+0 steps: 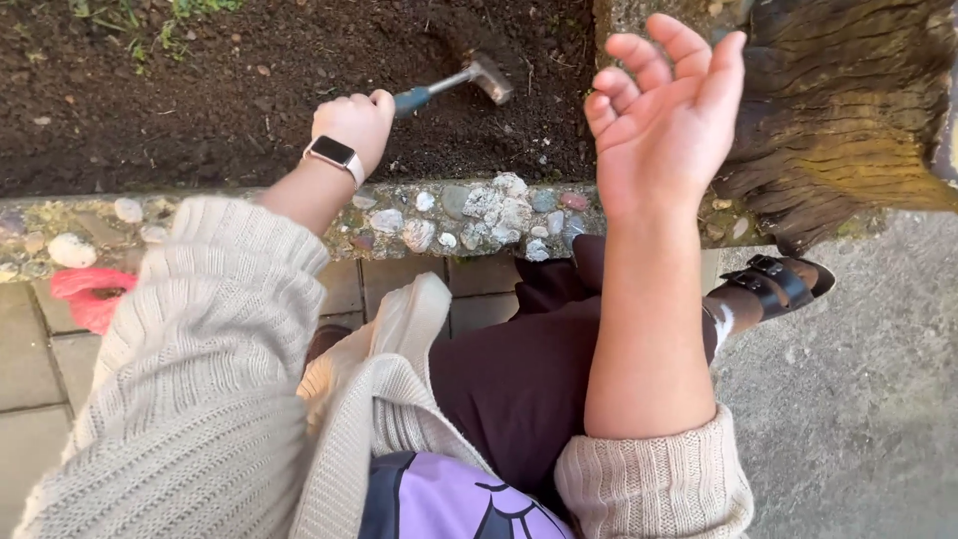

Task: The person uses a hand hoe to break up and loosen soil in a garden bed along a low stone border. They repeatedly strike and scrape the soil surface, occasionally pausing to adjust their grip or position while continuing to work the same area.

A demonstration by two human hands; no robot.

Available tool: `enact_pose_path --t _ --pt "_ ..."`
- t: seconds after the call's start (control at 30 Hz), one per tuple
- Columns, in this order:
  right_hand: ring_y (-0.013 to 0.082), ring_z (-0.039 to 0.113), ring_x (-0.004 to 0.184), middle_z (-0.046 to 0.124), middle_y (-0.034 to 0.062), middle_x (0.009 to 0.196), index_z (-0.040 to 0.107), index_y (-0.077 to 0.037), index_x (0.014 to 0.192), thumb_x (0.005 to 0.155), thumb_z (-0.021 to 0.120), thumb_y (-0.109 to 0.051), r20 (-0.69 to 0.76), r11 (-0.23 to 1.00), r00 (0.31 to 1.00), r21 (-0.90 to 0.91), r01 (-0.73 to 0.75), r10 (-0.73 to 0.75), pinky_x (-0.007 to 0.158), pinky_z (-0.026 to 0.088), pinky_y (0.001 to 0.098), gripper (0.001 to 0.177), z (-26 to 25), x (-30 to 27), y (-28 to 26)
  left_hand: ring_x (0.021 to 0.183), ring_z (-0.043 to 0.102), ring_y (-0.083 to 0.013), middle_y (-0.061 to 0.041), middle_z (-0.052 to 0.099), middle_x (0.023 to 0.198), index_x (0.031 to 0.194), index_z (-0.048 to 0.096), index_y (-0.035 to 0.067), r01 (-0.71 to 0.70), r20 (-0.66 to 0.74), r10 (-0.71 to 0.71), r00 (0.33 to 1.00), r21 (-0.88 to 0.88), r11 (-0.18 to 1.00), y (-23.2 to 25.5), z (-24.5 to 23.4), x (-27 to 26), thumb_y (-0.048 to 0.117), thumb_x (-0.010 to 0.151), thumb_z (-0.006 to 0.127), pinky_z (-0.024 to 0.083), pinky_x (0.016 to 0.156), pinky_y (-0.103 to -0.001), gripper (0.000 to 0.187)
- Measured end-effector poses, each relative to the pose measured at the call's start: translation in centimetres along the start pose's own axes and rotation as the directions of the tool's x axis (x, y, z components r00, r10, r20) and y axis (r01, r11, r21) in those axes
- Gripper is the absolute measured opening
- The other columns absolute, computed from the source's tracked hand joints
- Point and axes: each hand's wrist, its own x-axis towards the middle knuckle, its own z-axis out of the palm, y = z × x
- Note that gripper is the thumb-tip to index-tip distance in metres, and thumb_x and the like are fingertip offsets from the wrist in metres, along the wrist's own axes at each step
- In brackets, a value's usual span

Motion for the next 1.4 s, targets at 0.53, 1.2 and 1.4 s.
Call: enact_pose_path --t 0.53,1.2,1.4 --pt "0.0246 0.062 0.071 0.069 0.0179 0.093 0.064 -0.001 0.112 0.09 0.044 -0.051 -0.014 1.0 1.0 0.011 0.016 -0.016 0.06 0.048 0.0326 0.058 -1.7 -0.1 -0.7 0.077 0.074 -0.0337 -0.016 0.073 0.093 0.136 0.048 -0.001 0.123 0.192 -0.09 0.977 -0.171 0.978 -1.9 0.1 -3.5 0.01 0.106 0.048 0.062 0.062 -0.046 0.032" --pt "0.0229 0.059 0.07 0.069 0.0165 0.091 0.066 -0.004 0.105 0.087 0.044 -0.05 -0.017 0.997 1.0 -0.072 0.013 -0.015 0.061 0.046 0.0315 0.055 -1.3 -1.7 -1.3 0.05 0.059 -0.0257 -0.012 0.063 0.069 0.098 0.046 0.008 0.713 0.668 -0.258 0.698 -0.613 0.34 -6.6 3.1 -26.5 0.018 0.086 0.059 0.045 0.054 -0.039 0.02" --pt "0.0239 0.06 0.069 0.07 0.0163 0.089 0.067 -0.003 0.106 0.092 0.041 -0.05 0.003 0.997 1.0 -0.072 -0.013 0.013 0.06 0.046 0.0322 0.056 -0.5 -1.2 -0.3 0.052 0.057 -0.0153 -0.008 0.058 0.07 0.093 0.057 0.0 0.651 0.619 -0.235 0.75 -0.753 0.094 -4.8 6.6 -20.8 0.008 0.099 0.058 0.051 0.045 -0.028 0.009"
